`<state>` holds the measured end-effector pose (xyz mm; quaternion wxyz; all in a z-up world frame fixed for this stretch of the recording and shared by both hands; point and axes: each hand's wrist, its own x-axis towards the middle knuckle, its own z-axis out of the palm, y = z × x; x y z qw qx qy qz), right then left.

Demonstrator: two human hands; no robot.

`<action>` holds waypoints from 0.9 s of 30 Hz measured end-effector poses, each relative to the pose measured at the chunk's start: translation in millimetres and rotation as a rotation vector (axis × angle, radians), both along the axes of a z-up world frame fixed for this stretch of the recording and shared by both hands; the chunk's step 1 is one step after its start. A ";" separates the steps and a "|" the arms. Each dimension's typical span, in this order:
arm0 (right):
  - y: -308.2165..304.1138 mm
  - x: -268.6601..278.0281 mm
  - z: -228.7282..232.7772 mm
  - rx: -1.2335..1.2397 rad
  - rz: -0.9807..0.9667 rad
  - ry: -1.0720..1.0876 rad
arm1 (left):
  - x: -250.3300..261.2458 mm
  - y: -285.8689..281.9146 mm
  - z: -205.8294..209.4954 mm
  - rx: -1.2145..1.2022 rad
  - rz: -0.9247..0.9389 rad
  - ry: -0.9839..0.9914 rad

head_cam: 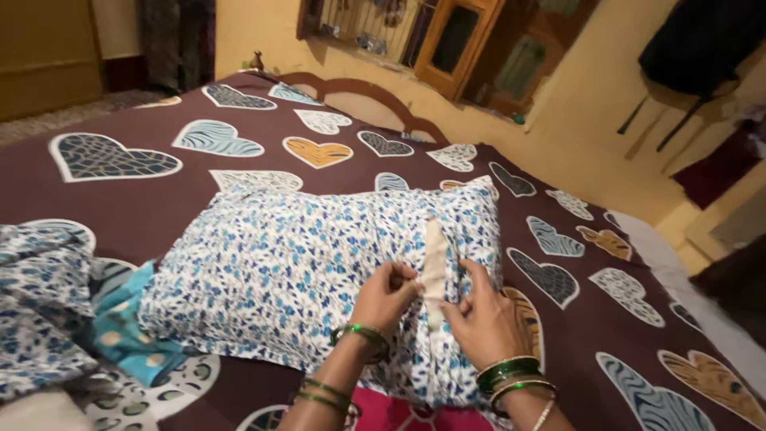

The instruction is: The person puts pillow cases onto two pillows by hand on a bed.

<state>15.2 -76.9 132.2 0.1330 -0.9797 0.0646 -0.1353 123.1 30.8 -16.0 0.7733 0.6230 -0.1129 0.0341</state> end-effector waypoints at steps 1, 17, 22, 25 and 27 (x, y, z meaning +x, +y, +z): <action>5.7 -0.1 5.2 -0.045 -0.024 0.077 | -0.8 10.4 -3.0 -0.125 -0.089 0.021; 50.3 73.9 -50.7 0.139 0.073 0.033 | 9.6 -12.5 -41.8 0.154 0.027 -0.087; 8.2 64.1 -60.0 0.202 0.159 -0.035 | -62.4 4.1 19.2 0.186 0.066 -0.125; -13.1 43.4 -49.0 0.540 0.245 0.111 | -81.4 7.6 26.1 0.390 0.073 -0.068; -23.4 17.3 -45.6 0.563 0.314 -0.011 | -91.3 3.2 17.6 0.433 0.053 -0.168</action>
